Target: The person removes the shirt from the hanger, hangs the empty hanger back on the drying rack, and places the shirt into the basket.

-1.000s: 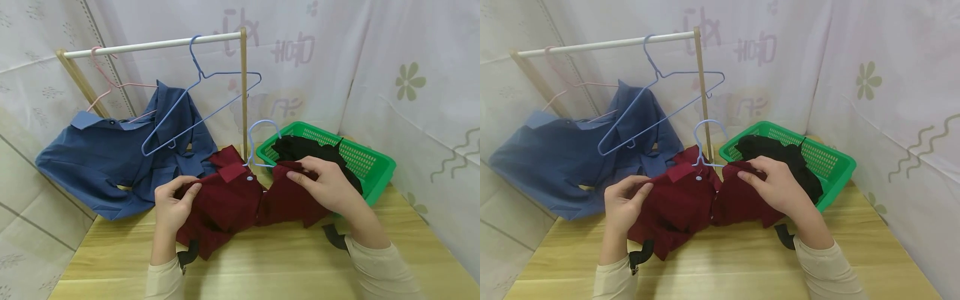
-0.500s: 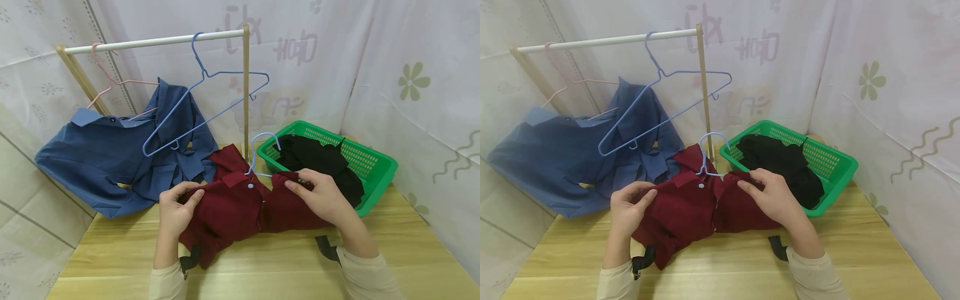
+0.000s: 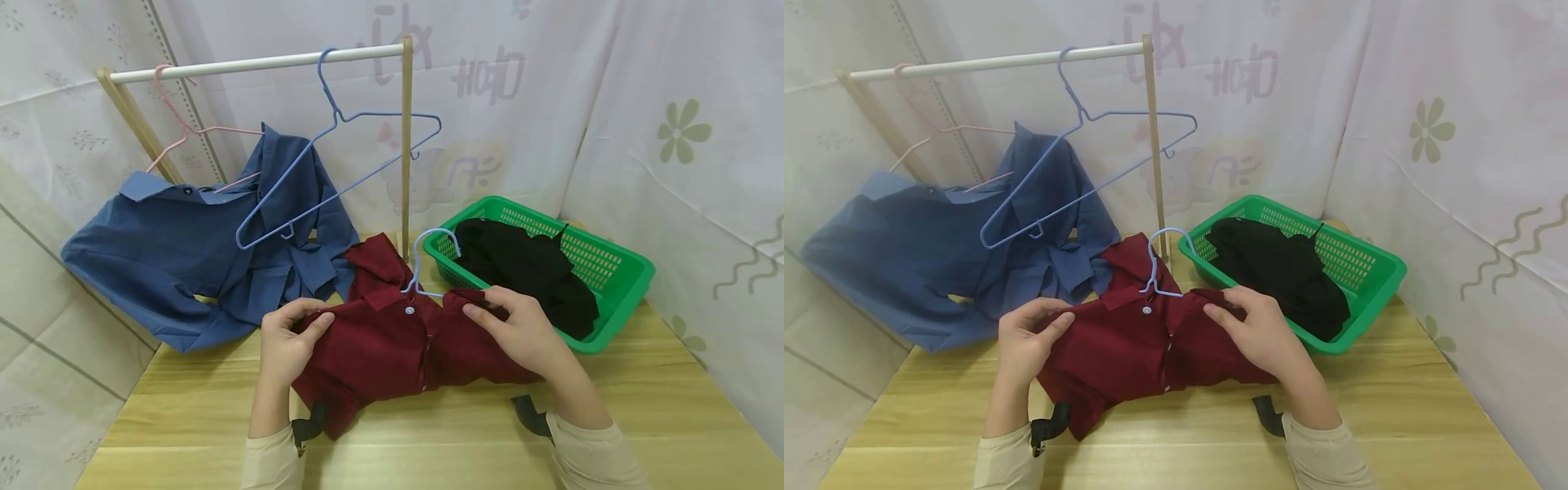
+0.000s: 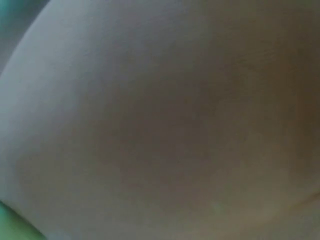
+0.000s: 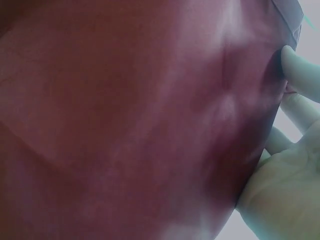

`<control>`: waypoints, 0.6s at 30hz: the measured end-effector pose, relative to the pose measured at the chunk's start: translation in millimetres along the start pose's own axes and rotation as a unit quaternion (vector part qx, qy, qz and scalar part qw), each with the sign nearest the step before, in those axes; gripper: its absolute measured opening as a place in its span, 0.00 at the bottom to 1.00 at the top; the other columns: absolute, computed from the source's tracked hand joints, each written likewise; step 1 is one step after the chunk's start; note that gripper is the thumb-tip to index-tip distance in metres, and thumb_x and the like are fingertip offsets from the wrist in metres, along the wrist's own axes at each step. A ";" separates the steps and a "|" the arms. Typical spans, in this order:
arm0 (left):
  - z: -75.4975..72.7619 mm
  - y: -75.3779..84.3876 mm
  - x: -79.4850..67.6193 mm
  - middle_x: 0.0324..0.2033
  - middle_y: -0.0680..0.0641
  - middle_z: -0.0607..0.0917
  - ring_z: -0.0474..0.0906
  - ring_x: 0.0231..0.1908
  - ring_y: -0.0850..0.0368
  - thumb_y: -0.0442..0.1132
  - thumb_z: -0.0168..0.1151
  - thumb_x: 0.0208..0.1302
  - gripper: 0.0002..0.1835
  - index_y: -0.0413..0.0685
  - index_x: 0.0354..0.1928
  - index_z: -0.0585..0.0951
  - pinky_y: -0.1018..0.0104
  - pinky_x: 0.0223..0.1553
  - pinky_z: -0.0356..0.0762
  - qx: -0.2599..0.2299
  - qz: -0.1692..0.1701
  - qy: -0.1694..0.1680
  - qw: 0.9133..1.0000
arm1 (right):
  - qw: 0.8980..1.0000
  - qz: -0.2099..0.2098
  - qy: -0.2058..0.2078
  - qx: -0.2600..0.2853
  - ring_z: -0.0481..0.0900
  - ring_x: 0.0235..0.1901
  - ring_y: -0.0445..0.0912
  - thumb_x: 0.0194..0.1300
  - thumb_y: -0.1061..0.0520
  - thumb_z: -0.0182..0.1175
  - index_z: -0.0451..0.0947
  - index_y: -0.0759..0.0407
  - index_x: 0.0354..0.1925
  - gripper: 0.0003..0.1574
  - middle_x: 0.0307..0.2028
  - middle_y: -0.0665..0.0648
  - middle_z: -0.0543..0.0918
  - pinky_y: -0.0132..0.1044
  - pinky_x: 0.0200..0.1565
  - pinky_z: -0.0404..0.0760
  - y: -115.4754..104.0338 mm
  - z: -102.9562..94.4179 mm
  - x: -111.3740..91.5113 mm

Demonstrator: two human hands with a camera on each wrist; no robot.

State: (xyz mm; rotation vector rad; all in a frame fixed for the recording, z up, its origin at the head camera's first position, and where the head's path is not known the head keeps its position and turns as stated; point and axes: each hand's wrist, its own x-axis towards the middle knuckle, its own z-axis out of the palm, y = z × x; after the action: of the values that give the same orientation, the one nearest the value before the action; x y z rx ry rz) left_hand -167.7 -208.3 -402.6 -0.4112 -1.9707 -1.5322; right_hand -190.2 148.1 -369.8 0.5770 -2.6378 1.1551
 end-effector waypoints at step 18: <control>-7.5 5.0 1.8 0.27 0.65 0.87 0.77 0.24 0.69 0.17 0.70 0.59 0.06 0.31 0.35 0.87 0.78 0.27 0.75 -0.029 -0.001 0.029 0.999 | 0.992 0.125 -0.013 0.019 0.80 0.50 0.50 0.75 0.37 0.65 0.89 0.49 0.53 0.21 0.48 0.54 0.90 0.38 0.48 0.82 -3.6 -20.7 -2.8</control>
State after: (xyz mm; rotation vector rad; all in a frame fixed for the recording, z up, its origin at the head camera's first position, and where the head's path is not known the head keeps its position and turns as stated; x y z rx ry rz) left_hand -164.2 -214.2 -396.5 -0.3851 -1.8877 -1.5870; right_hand -185.5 161.9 -354.4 0.2723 -2.7764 1.2743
